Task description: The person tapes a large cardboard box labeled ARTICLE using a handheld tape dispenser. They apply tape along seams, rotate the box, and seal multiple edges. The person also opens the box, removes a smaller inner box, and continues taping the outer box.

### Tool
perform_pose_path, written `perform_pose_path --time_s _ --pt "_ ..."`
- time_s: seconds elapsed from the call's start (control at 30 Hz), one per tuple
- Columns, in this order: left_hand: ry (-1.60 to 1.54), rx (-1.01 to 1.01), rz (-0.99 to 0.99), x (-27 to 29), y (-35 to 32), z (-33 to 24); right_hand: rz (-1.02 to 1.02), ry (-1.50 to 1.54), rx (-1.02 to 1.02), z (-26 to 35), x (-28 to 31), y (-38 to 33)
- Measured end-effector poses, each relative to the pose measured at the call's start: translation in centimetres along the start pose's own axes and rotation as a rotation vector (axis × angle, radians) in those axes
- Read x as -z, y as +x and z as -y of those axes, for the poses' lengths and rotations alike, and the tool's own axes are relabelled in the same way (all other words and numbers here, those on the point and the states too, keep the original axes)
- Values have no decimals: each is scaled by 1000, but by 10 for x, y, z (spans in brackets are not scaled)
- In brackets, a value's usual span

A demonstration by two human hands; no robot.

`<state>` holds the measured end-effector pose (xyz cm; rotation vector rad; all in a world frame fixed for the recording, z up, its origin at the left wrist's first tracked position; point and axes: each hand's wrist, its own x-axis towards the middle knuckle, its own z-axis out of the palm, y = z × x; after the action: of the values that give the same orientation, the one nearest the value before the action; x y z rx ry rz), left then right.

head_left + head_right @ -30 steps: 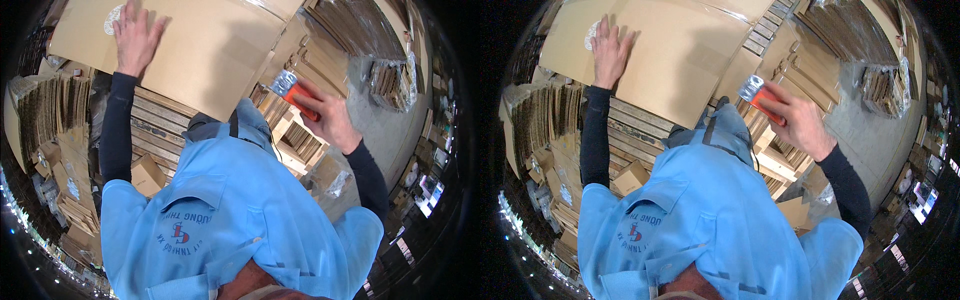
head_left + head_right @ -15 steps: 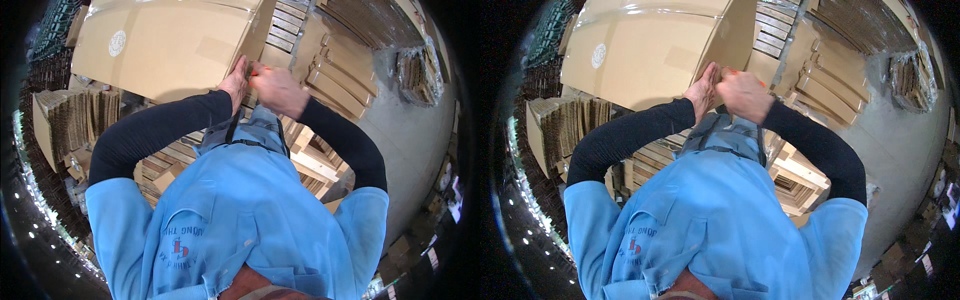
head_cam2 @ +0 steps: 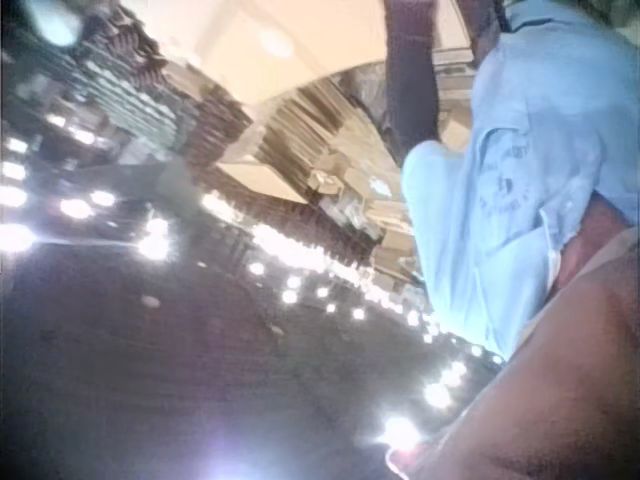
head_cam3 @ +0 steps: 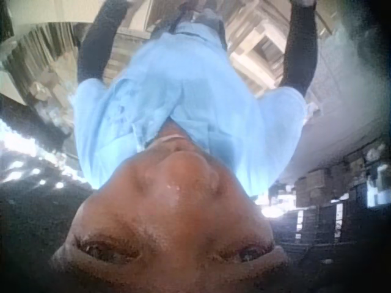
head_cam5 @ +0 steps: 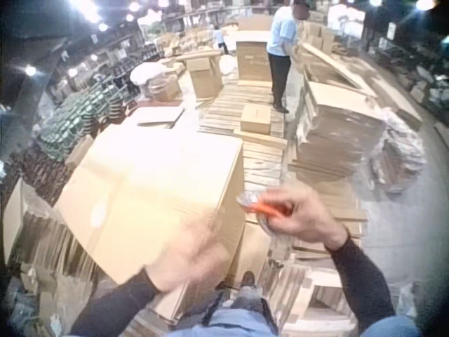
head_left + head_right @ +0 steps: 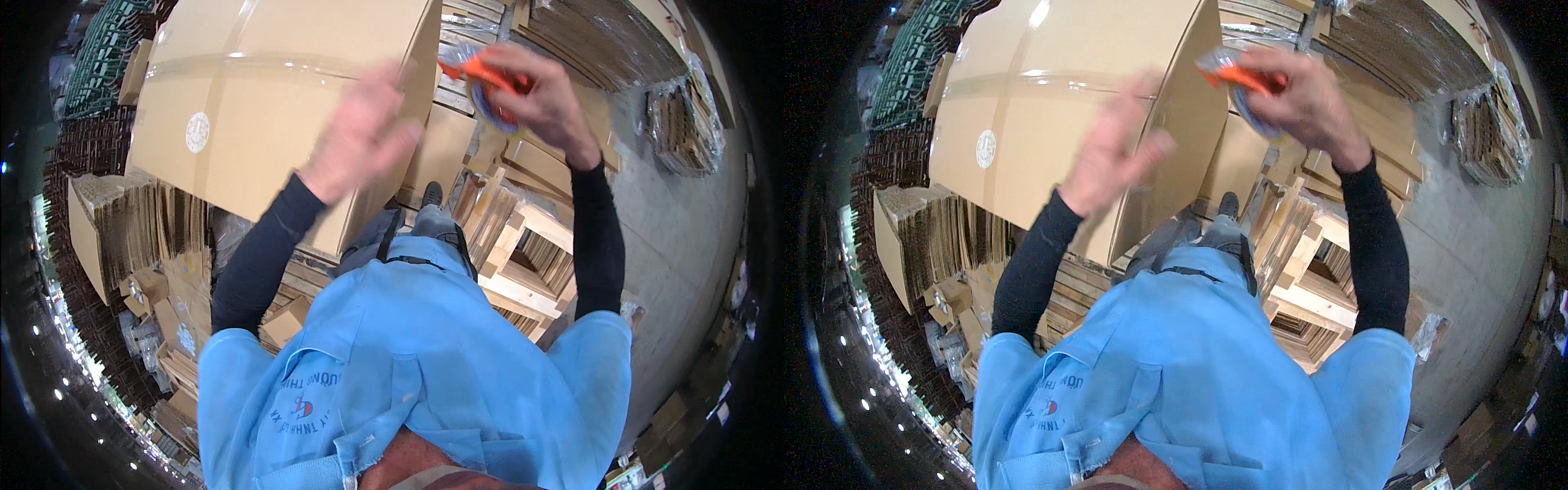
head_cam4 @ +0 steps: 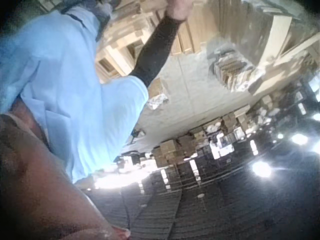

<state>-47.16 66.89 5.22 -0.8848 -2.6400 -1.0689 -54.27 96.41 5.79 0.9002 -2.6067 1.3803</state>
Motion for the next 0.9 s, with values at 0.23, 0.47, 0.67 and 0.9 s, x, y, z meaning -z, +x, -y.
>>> perform_pose_path --time_s 0.23,0.47,0.67,0.9 --pt "717 387 -60 1 10 120 157 -28 322 67 -14 145" --pt "651 347 -75 3 6 123 514 -476 162 59 -52 159" --pt "578 336 -119 5 -8 117 576 -455 231 9 3 74" --pt "820 -158 647 -18 57 31 361 -413 75 -32 -11 -25"
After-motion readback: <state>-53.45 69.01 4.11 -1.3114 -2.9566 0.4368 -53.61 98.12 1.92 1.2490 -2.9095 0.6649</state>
